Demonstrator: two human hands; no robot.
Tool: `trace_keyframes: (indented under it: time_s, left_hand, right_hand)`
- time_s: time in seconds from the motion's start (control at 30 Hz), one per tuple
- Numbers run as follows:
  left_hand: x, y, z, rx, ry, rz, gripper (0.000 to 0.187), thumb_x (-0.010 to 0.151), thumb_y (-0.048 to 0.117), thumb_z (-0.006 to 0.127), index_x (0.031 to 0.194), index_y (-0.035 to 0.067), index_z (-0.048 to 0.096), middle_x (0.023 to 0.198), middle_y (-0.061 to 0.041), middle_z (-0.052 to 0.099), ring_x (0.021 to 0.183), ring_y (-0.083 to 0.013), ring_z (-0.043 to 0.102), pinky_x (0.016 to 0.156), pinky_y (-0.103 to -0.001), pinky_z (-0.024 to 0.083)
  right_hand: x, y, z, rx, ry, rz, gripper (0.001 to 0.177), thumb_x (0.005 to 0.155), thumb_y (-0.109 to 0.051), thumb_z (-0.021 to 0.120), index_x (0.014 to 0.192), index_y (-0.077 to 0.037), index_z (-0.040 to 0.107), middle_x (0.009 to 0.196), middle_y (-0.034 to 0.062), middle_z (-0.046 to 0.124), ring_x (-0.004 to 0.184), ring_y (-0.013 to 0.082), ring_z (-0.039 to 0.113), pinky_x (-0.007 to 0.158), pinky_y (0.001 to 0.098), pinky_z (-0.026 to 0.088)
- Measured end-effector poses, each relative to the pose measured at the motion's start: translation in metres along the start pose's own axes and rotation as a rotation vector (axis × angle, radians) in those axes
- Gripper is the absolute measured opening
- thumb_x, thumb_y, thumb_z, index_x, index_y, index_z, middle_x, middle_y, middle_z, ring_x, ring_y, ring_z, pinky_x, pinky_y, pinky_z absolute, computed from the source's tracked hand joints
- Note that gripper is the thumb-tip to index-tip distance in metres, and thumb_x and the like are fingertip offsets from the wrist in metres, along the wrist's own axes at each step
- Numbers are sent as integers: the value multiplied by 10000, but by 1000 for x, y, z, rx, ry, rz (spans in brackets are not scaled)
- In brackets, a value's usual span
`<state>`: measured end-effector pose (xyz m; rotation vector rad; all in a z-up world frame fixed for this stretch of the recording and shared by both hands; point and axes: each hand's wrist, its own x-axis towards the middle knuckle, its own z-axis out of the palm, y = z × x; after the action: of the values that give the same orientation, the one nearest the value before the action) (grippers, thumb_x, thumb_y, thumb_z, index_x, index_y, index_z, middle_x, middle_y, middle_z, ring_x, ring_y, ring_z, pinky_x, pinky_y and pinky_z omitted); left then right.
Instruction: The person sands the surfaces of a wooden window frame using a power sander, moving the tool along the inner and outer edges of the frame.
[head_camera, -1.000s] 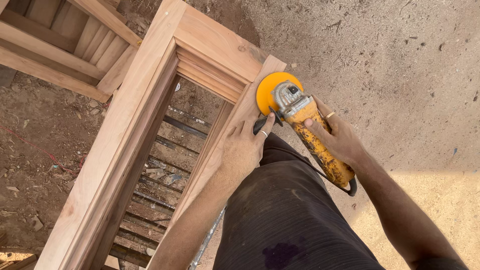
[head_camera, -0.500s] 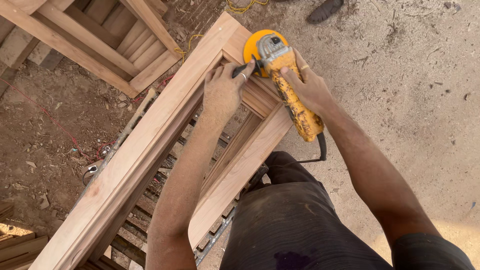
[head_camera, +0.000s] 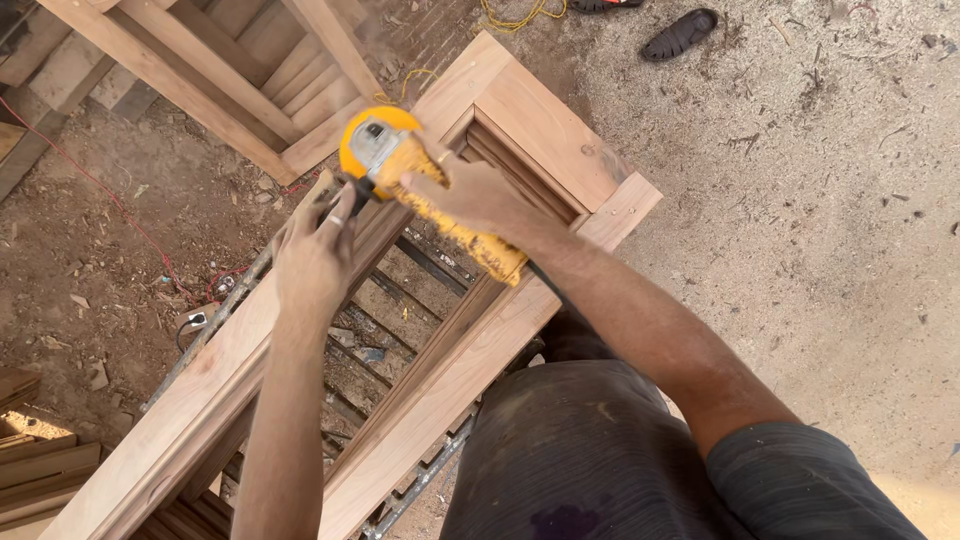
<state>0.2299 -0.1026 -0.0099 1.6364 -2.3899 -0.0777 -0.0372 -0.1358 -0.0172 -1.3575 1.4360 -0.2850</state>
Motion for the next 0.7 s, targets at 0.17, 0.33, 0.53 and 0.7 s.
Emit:
trace_keyframes:
  time_s: [0.17,0.33,0.53,0.7]
  left_hand:
    - [-88,-19,-36,-52,-27,-207,406,1070,215,662,1476,224,642,1245,-101,681,1070,-299,675,952,-489,516]
    - [-91,-12,-32,27,6,-215,419,1046,218,680,1464,202,657,1213,-101,685,1061,-303,679,949,-493,485]
    - [18,20,9,13,57,-13,462,1016,239,692,1470,300,633,1213,-91,670,1139,-292,648,1004,-509,460]
    - [119,70,32,-31,13,115,510,992,215,669,1475,369,617,1177,-89,651,1096,-291,635,967,-540,442]
  right_hand:
    - [-16,-45,63,-198,-61,-177,902,930,-718,428,1669,-276,159,844,200,751,798,338,760,779,438,623]
    - [-15,-44,61,-195,-61,-191,907,913,-730,433,1656,-279,173,916,258,746,894,417,755,871,486,591]
    - [10,11,-18,-110,59,68,912,886,-715,428,1649,-317,126,1131,253,716,996,348,750,921,428,595]
    - [10,55,-90,-16,412,-277,787,1121,-637,531,1671,-179,204,1544,288,498,1365,400,550,1124,479,410]
